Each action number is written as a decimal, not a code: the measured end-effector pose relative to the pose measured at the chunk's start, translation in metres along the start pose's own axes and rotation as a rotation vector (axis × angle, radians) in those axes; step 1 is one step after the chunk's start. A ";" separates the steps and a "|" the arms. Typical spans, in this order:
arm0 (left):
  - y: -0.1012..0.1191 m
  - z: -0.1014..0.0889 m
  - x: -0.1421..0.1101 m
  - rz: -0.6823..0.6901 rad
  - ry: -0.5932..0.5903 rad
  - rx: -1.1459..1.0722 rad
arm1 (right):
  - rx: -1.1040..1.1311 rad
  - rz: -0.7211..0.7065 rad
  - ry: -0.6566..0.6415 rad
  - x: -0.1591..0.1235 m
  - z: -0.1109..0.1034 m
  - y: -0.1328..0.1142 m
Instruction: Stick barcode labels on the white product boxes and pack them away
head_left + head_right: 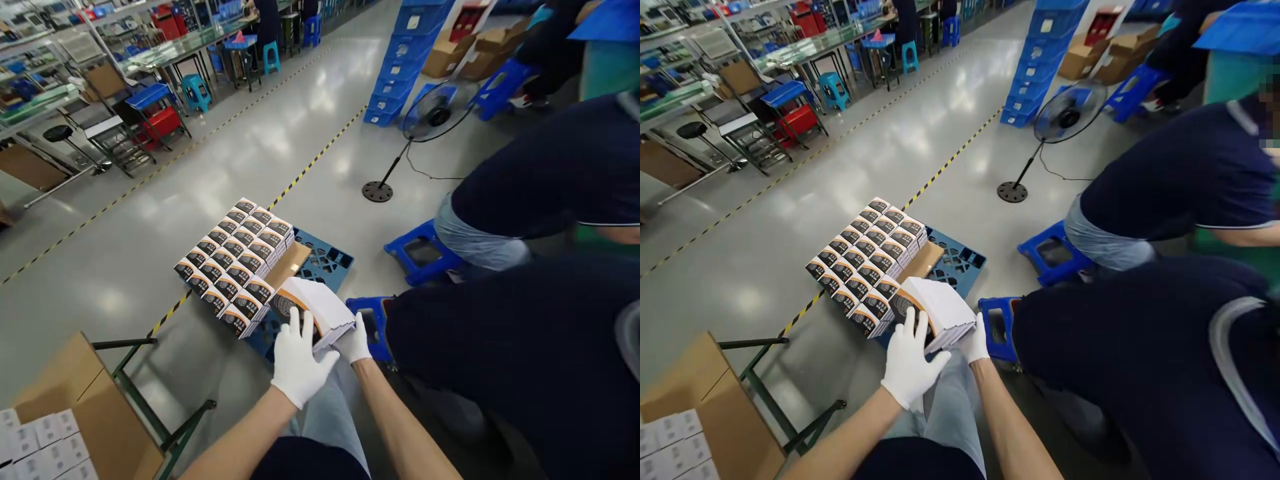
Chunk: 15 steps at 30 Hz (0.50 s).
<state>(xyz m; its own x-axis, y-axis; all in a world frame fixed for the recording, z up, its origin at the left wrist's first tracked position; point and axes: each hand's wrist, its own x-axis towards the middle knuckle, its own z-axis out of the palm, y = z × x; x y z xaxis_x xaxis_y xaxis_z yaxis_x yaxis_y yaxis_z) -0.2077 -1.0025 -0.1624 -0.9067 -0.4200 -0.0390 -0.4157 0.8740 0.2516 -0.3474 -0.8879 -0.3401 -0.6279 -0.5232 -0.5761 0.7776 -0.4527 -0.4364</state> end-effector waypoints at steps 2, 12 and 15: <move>0.006 0.036 0.049 -0.012 -0.003 0.073 | 0.049 0.099 -0.030 0.068 -0.014 -0.002; -0.101 0.298 0.289 -0.132 0.131 0.166 | 0.234 0.431 -0.058 0.420 -0.074 0.071; -0.145 0.372 0.328 -0.151 0.096 0.215 | 0.292 0.494 -0.136 0.503 -0.092 0.117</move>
<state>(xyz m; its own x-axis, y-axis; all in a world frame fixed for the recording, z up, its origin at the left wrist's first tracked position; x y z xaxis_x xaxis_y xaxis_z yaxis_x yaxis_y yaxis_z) -0.4713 -1.1766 -0.5710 -0.8265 -0.5619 0.0337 -0.5607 0.8271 0.0383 -0.5689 -1.1377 -0.7448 -0.2070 -0.8016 -0.5609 0.9500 -0.3018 0.0807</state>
